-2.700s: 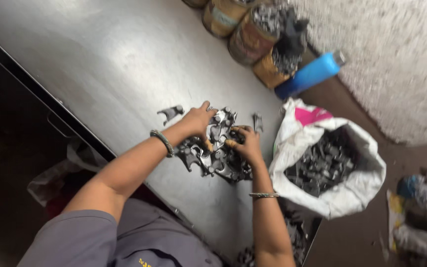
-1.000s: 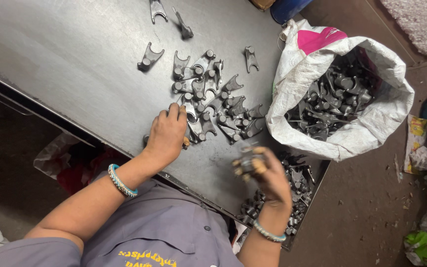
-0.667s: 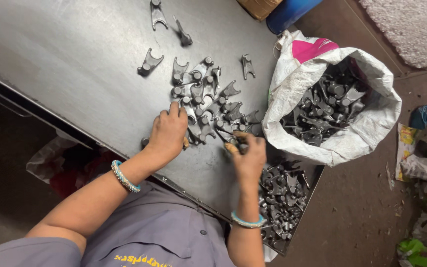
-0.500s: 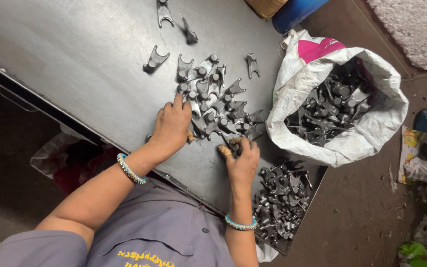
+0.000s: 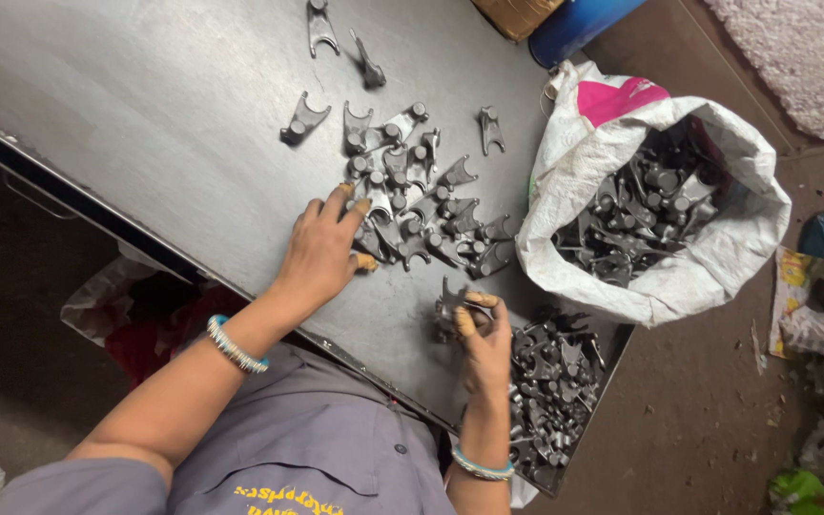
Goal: The person picks up small metal castings one at a time from a metal worktable, turns each piece over in their hands to check it, and places accepted pieces in a pile on the table or tosses them into a large sack of parts. They occasionally sweep groups of pieces together and continue handling individual castings.
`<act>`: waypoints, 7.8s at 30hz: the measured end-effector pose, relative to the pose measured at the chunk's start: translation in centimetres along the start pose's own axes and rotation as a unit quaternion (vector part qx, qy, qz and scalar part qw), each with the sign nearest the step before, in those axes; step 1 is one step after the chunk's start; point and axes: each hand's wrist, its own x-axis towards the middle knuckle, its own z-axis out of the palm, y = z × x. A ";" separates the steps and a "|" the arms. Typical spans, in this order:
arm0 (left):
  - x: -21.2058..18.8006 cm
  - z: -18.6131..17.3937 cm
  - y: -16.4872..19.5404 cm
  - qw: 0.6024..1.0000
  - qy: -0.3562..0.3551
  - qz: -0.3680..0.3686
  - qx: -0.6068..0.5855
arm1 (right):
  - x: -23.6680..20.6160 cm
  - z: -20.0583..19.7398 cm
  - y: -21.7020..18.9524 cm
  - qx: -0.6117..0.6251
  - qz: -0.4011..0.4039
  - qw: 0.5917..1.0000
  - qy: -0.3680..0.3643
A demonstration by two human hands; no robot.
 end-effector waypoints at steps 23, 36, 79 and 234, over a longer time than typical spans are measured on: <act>-3.1 -3.0 -1.7 0.975 -0.187 -0.118 0.001 | 5.5 7.0 -2.2 -0.489 -0.257 0.834 0.006; -3.3 3.9 2.5 0.988 -0.107 -0.036 -0.104 | 2.8 0.5 -5.4 0.060 0.008 0.993 -0.100; -2.2 -0.7 2.8 0.999 -0.032 -0.030 -0.031 | -4.3 0.1 -1.4 -0.365 -0.197 0.900 0.137; -1.2 0.7 0.6 0.855 -0.063 -0.203 -0.473 | -0.9 -2.8 3.9 0.288 0.155 0.944 -0.054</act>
